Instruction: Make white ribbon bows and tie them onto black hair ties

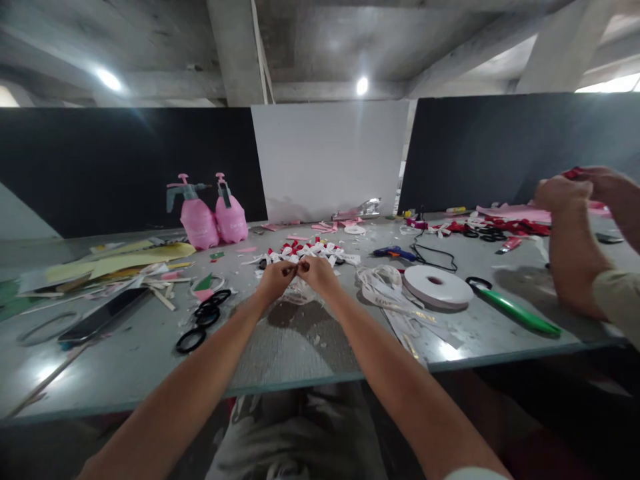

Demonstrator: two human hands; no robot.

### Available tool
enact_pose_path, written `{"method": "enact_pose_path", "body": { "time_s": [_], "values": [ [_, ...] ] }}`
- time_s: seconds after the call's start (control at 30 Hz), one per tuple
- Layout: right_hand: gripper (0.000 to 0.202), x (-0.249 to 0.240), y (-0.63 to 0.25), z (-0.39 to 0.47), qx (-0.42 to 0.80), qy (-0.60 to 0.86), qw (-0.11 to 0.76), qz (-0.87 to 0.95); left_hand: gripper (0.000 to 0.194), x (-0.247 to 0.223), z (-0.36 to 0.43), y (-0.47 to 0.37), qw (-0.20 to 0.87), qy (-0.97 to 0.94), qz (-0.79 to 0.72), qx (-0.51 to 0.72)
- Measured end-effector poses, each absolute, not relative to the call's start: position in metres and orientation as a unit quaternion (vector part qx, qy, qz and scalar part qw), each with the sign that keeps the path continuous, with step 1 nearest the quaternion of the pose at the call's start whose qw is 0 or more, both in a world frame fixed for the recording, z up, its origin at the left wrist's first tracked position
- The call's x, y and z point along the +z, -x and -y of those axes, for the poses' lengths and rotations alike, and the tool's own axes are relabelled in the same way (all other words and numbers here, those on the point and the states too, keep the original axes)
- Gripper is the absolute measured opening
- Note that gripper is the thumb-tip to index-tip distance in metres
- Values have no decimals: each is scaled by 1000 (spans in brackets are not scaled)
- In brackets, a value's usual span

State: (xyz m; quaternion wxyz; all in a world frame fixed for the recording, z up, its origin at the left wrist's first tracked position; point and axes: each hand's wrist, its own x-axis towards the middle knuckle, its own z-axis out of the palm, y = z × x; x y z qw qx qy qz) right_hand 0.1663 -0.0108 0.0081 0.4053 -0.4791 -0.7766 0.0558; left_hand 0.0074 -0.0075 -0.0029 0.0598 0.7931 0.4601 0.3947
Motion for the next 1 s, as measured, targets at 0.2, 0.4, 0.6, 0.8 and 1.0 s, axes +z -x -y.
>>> {"method": "enact_pose_path", "body": {
  "time_s": [0.2,0.4,0.6,0.8,1.0],
  "values": [
    [18,8,-160,13,3,509,348,787,23,-4,8,-5,40,-803,-472,361],
    [17,6,-165,10,-6,489,317,812,24,-4,9,-5,30,-818,-459,344],
    [16,4,-167,7,-11,488,310,816,25,-6,6,-5,39,-826,-449,339],
    [16,3,-175,2,24,469,343,813,22,-9,3,-5,88,-826,-431,353],
    [21,6,-179,3,124,406,421,801,21,-5,4,-1,128,-796,-436,400]
  ]
}}
